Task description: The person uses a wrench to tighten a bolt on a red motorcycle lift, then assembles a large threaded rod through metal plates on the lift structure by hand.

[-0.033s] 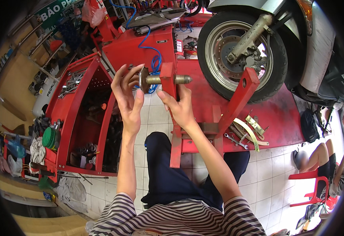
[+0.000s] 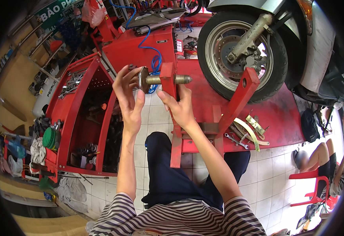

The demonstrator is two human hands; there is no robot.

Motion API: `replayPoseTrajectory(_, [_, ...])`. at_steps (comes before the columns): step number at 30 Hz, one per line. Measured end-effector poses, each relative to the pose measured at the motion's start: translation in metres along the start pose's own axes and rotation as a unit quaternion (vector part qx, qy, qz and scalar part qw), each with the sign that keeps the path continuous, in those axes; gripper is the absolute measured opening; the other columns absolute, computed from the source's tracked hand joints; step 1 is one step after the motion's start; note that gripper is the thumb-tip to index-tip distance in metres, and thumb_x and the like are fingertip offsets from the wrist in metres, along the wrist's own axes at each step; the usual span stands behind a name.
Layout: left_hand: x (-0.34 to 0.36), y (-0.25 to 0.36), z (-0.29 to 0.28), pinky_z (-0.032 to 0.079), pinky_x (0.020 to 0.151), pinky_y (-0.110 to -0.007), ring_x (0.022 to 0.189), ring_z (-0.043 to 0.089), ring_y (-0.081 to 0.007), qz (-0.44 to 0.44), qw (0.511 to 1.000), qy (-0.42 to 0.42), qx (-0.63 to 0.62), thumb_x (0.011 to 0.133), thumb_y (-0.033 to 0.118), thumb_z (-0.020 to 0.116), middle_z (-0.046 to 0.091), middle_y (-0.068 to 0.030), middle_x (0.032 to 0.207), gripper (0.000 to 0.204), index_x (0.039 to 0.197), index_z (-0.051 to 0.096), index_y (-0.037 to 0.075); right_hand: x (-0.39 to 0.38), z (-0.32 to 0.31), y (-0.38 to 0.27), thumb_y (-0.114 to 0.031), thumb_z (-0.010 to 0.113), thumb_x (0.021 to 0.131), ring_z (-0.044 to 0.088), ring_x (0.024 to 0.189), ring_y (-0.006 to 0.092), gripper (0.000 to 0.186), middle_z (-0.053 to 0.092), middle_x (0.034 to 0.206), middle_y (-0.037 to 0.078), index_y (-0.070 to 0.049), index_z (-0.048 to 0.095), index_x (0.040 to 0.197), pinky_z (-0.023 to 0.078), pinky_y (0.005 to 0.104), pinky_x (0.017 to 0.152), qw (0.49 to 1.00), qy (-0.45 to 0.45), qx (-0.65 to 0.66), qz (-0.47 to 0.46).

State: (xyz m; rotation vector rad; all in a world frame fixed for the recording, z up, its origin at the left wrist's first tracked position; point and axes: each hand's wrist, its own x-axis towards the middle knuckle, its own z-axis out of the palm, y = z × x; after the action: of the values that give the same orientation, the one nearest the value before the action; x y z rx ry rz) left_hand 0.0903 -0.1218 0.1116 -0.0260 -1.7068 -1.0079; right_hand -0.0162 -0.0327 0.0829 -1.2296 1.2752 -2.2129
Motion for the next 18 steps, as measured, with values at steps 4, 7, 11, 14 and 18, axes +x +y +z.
replayPoseTrajectory(4, [0.003, -0.002, -0.009, 0.038, 0.098, -0.035, 0.124, 0.044, -0.0214, 0.011, 0.998, -0.063, 0.018, 0.092, 0.034, 0.057, 0.045, -0.0103, 0.137, 0.055, 0.136, 0.043, 0.005, 0.001, -0.001, 0.003, -0.022, 0.075, 0.08, 0.053, 0.064, 0.0084, 0.036, 0.061, 0.073, 0.003, 0.002, 0.061, 0.103, 0.044, 0.0272, 0.06, 1.0, 0.003, 0.003, -0.019])
replayPoseTrajectory(7, [0.01, 0.004, -0.007, 0.039, 0.098, -0.035, 0.124, 0.044, -0.0216, 0.033, 0.994, -0.089, 0.051, 0.093, 0.036, 0.057, 0.044, -0.0101, 0.138, 0.056, 0.138, 0.042, 0.006, 0.0, 0.0, 0.003, -0.023, 0.075, 0.08, 0.053, 0.064, 0.0081, 0.037, 0.06, 0.072, 0.003, 0.002, 0.061, 0.103, 0.044, 0.0273, 0.059, 1.0, 0.006, 0.011, -0.025])
replayPoseTrajectory(11, [0.014, 0.006, -0.003, 0.042, 0.089, -0.031, 0.104, 0.054, -0.0193, -0.009, 0.996, -0.068, 0.05, 0.099, 0.038, 0.044, 0.055, -0.0102, 0.119, 0.044, 0.127, 0.051, 0.005, -0.001, -0.003, 0.005, -0.023, 0.075, 0.08, 0.054, 0.066, 0.0087, 0.038, 0.063, 0.076, 0.004, 0.002, 0.062, 0.105, 0.045, 0.0271, 0.062, 1.0, -0.009, -0.008, 0.006])
replayPoseTrajectory(14, [0.014, -0.003, -0.021, 0.041, 0.079, -0.029, 0.088, 0.052, -0.0151, -0.236, 0.941, -0.116, 0.214, 0.102, 0.038, 0.034, 0.058, -0.0081, 0.104, 0.043, 0.115, 0.055, 0.003, 0.001, -0.006, 0.005, -0.024, 0.075, 0.08, 0.057, 0.072, 0.0104, 0.038, 0.065, 0.083, 0.006, 0.001, 0.061, 0.105, 0.047, 0.028, 0.067, 1.0, -0.01, -0.018, -0.002])
replayPoseTrajectory(18, [0.017, 0.007, -0.027, 0.043, 0.075, -0.029, 0.088, 0.052, -0.0136, -0.062, 0.995, -0.054, 0.049, 0.103, 0.036, 0.033, 0.059, -0.0081, 0.106, 0.041, 0.112, 0.055, 0.002, 0.001, -0.001, 0.003, -0.024, 0.074, 0.081, 0.061, 0.082, 0.0135, 0.039, 0.067, 0.09, 0.009, 0.002, 0.061, 0.107, 0.049, 0.0301, 0.076, 1.0, -0.008, 0.0, -0.012])
